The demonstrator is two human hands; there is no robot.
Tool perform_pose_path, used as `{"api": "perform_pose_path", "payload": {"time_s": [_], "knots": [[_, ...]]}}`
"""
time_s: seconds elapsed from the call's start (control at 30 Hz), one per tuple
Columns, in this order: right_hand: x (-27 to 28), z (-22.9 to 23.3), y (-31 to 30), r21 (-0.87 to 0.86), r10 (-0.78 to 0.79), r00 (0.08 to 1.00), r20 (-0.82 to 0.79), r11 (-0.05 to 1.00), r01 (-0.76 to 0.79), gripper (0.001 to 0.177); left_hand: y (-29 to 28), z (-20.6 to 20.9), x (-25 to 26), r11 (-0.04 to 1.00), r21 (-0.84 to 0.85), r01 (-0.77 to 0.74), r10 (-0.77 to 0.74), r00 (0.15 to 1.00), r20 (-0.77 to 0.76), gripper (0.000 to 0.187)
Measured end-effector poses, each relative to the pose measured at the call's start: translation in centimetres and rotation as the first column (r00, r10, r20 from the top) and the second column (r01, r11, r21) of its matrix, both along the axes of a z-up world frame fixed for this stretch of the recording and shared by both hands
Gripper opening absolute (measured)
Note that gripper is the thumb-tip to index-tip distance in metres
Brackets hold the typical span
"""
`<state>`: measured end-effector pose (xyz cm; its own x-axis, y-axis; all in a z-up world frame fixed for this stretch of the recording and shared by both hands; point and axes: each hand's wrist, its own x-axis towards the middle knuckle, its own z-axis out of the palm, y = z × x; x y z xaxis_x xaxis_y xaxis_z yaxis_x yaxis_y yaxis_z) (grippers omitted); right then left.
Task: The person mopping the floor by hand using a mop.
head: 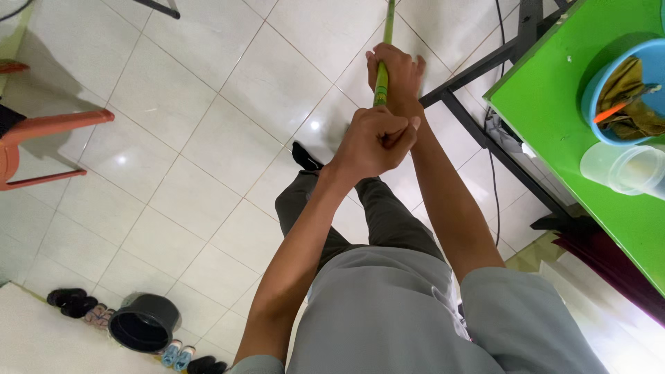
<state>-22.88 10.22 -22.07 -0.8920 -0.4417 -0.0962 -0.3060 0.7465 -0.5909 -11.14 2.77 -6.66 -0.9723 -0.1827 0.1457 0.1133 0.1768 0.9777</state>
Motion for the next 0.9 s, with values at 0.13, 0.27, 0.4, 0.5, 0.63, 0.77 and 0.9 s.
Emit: {"api": "perform_pose_path", "payload": {"time_s": [0.13,0.27,0.4,0.5,0.63,0.77,0.9], "knots": [[1.2,3.4,1.8,-0.038,-0.051,0.999,-0.002,0.998,0.051,0.025,1.1,1.6,0.0,0.996,0.002,0.092,-0.092,0.996,-0.019,0.048],[1.0,3.0,4.4,0.068,-0.089,0.996,-0.012,0.994,0.089,0.026,2.9,1.1,-0.2,0.988,0.010,0.153,-0.152,0.987,-0.056,0.046],[0.1,1.5,6.5,0.047,-0.139,0.987,-0.085,0.989,0.143,0.025,4.1,-0.9,-1.4,0.973,0.037,0.227,-0.225,0.973,-0.055,0.045],[-1.0,-0.1,8.0,0.076,-0.189,0.981,-0.051,0.978,0.193,0.022,5.1,-3.2,-2.6,0.960,0.080,0.269,-0.269,0.963,-0.013,0.047],[-2.1,-3.5,9.8,0.094,-0.177,0.983,-0.053,0.979,0.181,0.022,5.9,-6.1,-2.7,0.957,0.106,0.271,-0.278,0.958,0.065,0.046],[-1.3,-7.4,10.2,-0.076,-0.176,0.979,-0.102,0.983,0.169,0.026,5.9,-7.1,-1.5,0.984,0.008,0.179,-0.179,0.983,0.047,0.049],[-0.1,-9.0,9.5,-0.227,-0.153,0.984,-0.088,0.965,0.130,0.037,5.2,-6.1,-0.4,0.988,0.004,0.156,-0.156,0.987,0.033,0.048]]}}
